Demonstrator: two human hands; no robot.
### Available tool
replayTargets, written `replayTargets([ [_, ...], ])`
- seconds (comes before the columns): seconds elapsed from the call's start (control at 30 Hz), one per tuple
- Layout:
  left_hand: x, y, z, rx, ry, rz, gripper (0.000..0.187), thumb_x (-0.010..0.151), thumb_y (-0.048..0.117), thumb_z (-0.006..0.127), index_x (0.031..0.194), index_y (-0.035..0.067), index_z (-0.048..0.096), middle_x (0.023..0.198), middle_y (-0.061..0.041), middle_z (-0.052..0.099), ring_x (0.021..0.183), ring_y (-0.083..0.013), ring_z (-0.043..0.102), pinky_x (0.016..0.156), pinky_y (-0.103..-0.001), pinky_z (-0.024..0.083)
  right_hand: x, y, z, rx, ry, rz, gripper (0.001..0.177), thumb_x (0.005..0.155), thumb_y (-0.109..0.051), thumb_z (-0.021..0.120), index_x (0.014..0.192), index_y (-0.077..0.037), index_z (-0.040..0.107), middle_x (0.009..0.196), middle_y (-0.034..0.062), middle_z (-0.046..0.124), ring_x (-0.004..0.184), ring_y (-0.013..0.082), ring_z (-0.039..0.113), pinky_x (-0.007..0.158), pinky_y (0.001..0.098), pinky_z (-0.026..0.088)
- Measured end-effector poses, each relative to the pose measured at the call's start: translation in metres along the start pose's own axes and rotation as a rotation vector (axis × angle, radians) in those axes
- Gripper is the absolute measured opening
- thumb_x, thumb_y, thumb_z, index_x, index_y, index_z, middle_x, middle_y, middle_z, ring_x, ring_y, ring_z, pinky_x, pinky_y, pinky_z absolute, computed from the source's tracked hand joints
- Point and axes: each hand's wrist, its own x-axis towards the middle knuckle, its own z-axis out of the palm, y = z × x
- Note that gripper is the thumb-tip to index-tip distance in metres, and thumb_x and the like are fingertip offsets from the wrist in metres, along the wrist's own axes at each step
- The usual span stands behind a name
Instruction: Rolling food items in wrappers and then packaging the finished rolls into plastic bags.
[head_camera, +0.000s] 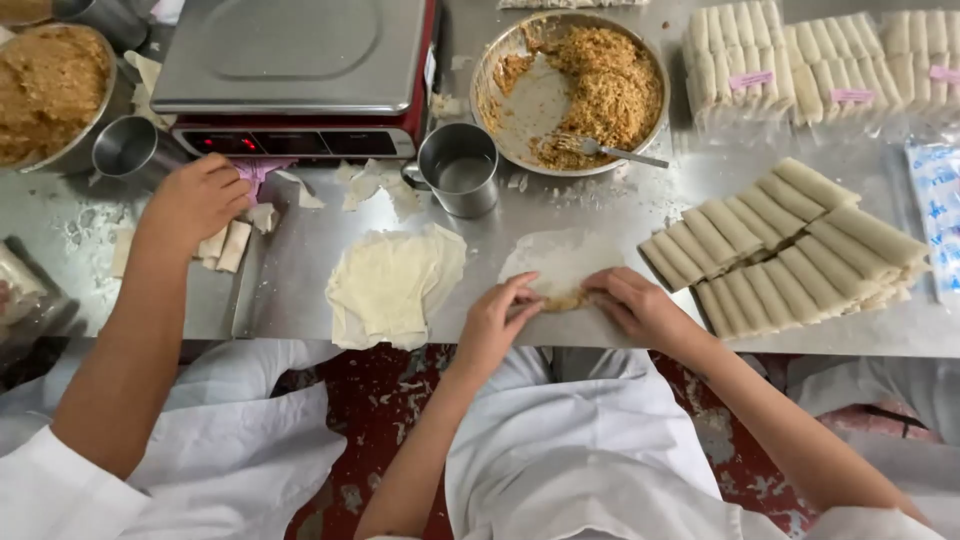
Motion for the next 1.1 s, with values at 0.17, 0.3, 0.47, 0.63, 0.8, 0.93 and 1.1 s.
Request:
replayTargets([
  [0.17, 0.021, 0.029, -0.01, 0.237, 0.084, 0.048, 0.017, 0.099, 0.007, 0.072, 0.114, 0.013, 0.076, 0.109, 0.001, 0.072, 0.107, -0.0196, 0.069, 0.09, -0.032, 0.062, -0.005, 0.015, 0.028, -0.376, 0.177, 0.031, 0.025, 0.099, -0.005, 0.061, 0.117, -0.011, 0.076, 0.124, 0.0103, 0.062, 0.104, 0.0271, 0.066, 0.093, 0.039, 0.058],
  [0.3, 0.021, 0.03, -0.006, 0.101, 0.026, -0.129, 0.029, 0.099, 0.0, 0.066, 0.125, 0.012, 0.07, 0.114, -0.003, 0.066, 0.106, -0.0232, 0.07, 0.085, -0.032, 0.066, -0.011, 0.027, 0.059, -0.3, 0.323, 0.294, 0.011, 0.102, -0.002, 0.063, 0.112, -0.002, 0.067, 0.118, 0.0096, 0.058, 0.099, 0.028, 0.07, 0.09, 0.0377, 0.06],
  [0.47, 0.02, 0.014, 0.011, 0.317, 0.064, 0.066, 0.024, 0.102, 0.009, 0.068, 0.125, 0.016, 0.069, 0.118, -0.001, 0.065, 0.11, -0.0223, 0.069, 0.094, -0.038, 0.06, -0.002, 0.007, 0.065, -0.462, 0.364, 0.223, 0.003, 0.097, -0.002, 0.072, 0.096, -0.002, 0.07, 0.107, 0.0094, 0.062, 0.098, 0.0275, 0.069, 0.084, 0.0368, 0.059],
  [0.63, 0.019, 0.022, -0.001, 0.593, 0.025, 0.155, 0.036, 0.104, 0.016, 0.067, 0.139, 0.011, 0.062, 0.127, -0.011, 0.062, 0.118, -0.0308, 0.062, 0.101, -0.053, 0.052, -0.007, 0.01, 0.05, -0.5, 0.338, 0.13, 0.007, 0.097, -0.01, 0.074, 0.098, -0.005, 0.07, 0.112, 0.0123, 0.065, 0.104, 0.0341, 0.066, 0.085, 0.0453, 0.053],
  [0.8, -0.005, 0.032, -0.02, 0.61, 0.19, -0.226, 0.05, 0.095, 0.048, 0.076, 0.107, 0.006, 0.051, 0.11, -0.013, 0.048, 0.094, -0.0284, 0.059, 0.084, -0.039, 0.056, -0.028, -0.003, 0.027, -0.546, 0.227, 0.533, 0.035, 0.097, -0.032, 0.078, 0.102, -0.001, 0.061, 0.107, 0.0172, 0.055, 0.1, 0.0398, 0.07, 0.088, 0.043, 0.059],
  [0.93, -0.01, 0.028, 0.008, 0.428, 0.179, -0.255, 0.028, 0.107, 0.036, 0.061, 0.102, 0.011, 0.049, 0.098, -0.008, 0.056, 0.082, -0.0308, 0.071, 0.07, -0.037, 0.059, -0.01, -0.019, 0.032, -0.329, 0.256, 0.612, 0.029, 0.109, -0.033, 0.068, 0.104, -0.01, 0.051, 0.083, 0.0118, 0.064, 0.081, 0.0349, 0.075, 0.074, 0.0428, 0.059],
  [1.1, -0.003, 0.041, 0.043, 0.333, 0.437, 0.101, 0.03, 0.096, 0.01, 0.078, 0.124, 0.009, 0.068, 0.104, -0.007, 0.075, 0.095, -0.022, 0.075, 0.084, -0.033, 0.062, 0.008, -0.059, 0.041, -0.178, 0.418, 0.501, 0.043, 0.093, -0.013, 0.08, 0.126, -0.015, 0.053, 0.093, 0.0058, 0.08, 0.085, 0.0219, 0.079, 0.08, 0.0342, 0.061],
])
